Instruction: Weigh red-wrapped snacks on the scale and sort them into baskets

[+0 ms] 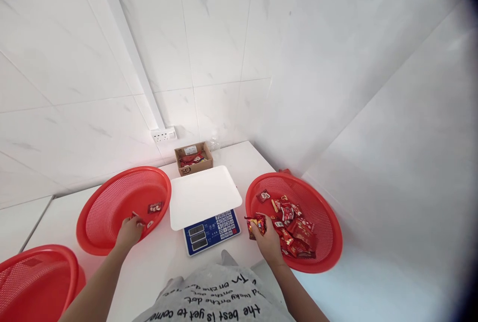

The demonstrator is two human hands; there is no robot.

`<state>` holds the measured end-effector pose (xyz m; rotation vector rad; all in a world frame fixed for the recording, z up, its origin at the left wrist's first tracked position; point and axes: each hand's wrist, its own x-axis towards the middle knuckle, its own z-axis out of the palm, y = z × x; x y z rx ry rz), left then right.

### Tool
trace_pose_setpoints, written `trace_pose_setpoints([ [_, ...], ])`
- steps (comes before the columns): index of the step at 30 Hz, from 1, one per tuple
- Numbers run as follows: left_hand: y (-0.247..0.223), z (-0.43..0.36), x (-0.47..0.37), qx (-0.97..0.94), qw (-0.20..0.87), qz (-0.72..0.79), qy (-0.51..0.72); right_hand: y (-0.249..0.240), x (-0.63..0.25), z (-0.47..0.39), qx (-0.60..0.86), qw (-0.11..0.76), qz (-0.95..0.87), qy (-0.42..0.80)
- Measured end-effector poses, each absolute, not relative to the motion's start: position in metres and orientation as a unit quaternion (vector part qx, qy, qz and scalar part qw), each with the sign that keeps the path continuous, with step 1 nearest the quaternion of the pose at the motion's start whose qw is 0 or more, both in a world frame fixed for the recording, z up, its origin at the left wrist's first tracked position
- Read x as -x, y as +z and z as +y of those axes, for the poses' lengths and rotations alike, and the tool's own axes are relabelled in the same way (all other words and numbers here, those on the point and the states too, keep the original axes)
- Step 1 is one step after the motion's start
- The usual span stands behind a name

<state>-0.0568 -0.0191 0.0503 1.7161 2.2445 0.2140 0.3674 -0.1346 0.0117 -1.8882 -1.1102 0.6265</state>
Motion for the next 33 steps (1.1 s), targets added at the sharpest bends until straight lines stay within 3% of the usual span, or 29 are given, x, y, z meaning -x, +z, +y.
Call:
trace_pose_setpoints([
  [15,0.057,-0.016,-0.040,-0.729,0.225,0.619,0.186,0.012,-0.365,-0.134,0.750,0.432,-0.436,0.245],
  [33,0.072,-0.073,-0.070,-0.715,0.368,0.567,0.178,0.014,-0.366,-0.134,0.761,0.400,-0.449,0.243],
])
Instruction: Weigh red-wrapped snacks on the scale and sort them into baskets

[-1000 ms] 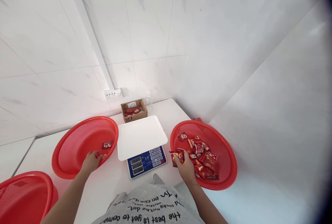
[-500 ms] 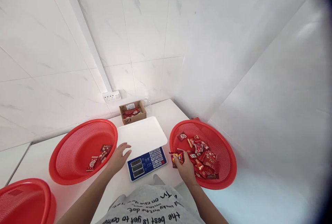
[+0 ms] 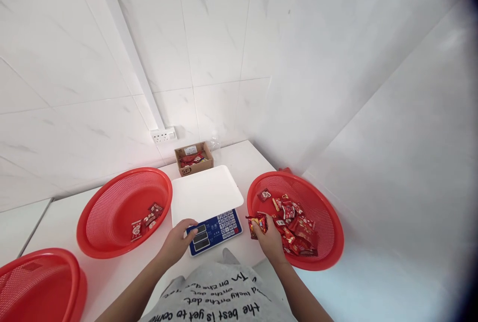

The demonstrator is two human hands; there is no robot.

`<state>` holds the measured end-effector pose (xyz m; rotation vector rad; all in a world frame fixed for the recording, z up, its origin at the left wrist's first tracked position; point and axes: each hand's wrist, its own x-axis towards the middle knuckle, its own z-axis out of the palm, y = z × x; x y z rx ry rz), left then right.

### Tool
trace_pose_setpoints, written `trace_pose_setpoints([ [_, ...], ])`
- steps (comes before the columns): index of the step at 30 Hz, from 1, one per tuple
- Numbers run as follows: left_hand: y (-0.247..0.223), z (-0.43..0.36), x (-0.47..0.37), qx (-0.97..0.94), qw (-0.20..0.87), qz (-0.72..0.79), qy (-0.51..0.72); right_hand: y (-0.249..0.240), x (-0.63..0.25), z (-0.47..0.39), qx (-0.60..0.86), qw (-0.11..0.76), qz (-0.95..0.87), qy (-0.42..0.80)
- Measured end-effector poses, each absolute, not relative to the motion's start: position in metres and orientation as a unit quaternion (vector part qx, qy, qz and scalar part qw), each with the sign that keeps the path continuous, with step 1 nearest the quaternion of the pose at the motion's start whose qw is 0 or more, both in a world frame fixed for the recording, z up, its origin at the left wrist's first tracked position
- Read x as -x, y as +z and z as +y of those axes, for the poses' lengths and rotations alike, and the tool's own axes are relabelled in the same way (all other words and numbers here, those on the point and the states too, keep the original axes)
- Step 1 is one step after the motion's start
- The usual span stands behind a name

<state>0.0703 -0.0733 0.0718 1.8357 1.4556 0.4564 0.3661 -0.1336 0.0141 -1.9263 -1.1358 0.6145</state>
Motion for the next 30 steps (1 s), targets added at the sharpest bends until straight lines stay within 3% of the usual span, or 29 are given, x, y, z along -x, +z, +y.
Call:
trace_pose_setpoints([
  [16,0.087,-0.088,-0.093,-0.675,0.469,0.550,0.147,0.007,-0.368,-0.132,0.758,0.394,-0.463,0.238],
  [30,0.097,-0.098,-0.104,-0.683,0.490,0.533,0.099,0.013,-0.367,-0.134,0.756,0.396,-0.461,0.244],
])
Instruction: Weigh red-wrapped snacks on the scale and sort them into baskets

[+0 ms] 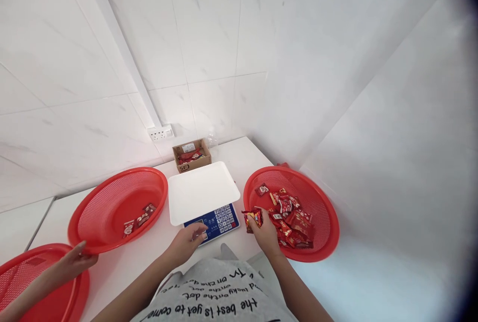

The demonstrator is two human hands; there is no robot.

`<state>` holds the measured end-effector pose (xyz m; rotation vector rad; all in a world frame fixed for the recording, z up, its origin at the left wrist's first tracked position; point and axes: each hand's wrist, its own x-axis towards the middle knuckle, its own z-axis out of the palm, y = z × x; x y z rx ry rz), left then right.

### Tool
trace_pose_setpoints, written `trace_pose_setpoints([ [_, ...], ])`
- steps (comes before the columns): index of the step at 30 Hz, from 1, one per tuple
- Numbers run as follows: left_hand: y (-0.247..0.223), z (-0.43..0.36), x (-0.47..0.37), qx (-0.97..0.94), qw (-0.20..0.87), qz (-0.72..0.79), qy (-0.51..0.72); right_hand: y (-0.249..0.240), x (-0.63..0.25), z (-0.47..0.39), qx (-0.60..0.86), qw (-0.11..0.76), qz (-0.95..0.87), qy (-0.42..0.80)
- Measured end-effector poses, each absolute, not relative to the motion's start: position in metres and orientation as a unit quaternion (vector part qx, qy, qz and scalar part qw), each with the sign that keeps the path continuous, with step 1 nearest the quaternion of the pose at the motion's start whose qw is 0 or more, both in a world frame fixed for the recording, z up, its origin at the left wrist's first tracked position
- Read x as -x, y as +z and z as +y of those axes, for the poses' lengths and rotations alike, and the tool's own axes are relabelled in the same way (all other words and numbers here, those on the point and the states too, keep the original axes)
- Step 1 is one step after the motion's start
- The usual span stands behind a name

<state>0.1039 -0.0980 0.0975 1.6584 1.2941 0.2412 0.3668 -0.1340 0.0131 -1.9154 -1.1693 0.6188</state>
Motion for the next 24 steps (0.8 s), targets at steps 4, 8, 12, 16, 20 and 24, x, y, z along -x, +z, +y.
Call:
trace_pose_setpoints([
  [4,0.097,-0.100,-0.111,-0.688,0.505,0.514,0.090,0.015,-0.366,-0.135,0.757,0.396,-0.458,0.247],
  [8,0.098,-0.100,-0.118,-0.702,0.508,0.491,0.090,0.015,-0.366,-0.134,0.760,0.397,-0.456,0.239],
  [12,0.102,-0.100,-0.120,-0.698,0.522,0.483,0.083,0.015,-0.366,-0.133,0.761,0.393,-0.458,0.239],
  [16,0.104,-0.101,-0.118,-0.696,0.525,0.484,0.080,0.015,-0.366,-0.133,0.759,0.391,-0.460,0.242],
  [20,0.103,-0.100,-0.117,-0.690,0.528,0.489,0.083,0.016,-0.366,-0.133,0.759,0.392,-0.458,0.248],
  [24,0.101,-0.099,-0.118,-0.682,0.540,0.486,0.081,0.018,-0.365,-0.134,0.757,0.397,-0.454,0.250],
])
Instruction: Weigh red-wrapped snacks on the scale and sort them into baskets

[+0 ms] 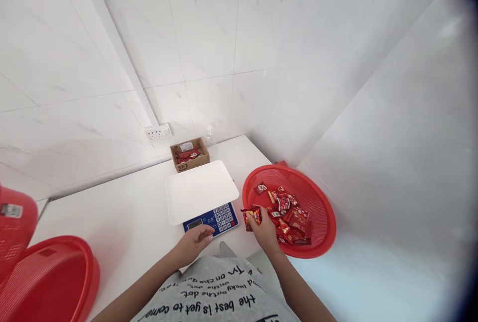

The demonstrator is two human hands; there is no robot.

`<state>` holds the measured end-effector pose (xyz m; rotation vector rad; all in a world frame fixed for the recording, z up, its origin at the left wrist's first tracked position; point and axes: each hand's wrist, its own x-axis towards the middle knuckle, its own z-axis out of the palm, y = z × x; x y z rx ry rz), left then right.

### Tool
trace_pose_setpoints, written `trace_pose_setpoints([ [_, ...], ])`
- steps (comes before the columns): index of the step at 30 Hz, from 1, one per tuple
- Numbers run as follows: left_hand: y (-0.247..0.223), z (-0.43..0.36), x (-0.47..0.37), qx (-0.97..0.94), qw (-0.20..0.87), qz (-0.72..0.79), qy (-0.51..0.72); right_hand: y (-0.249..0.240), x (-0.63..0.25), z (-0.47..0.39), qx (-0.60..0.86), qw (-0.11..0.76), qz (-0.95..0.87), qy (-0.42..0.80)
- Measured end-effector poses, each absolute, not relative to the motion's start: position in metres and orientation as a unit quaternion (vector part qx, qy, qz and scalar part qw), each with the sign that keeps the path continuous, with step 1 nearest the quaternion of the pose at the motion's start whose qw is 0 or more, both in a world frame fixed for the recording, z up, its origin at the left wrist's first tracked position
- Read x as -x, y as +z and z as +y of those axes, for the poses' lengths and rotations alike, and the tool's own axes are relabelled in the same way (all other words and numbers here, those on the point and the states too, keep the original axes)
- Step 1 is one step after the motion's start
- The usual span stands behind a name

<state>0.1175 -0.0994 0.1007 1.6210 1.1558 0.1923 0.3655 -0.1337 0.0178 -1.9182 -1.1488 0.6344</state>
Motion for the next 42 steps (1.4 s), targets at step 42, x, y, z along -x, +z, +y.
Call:
trace_pose_setpoints([
  [42,0.103,-0.107,-0.138,-0.476,0.742,0.447,0.152,0.088,-0.297,-0.149,0.527,0.441,-0.469,0.555],
])
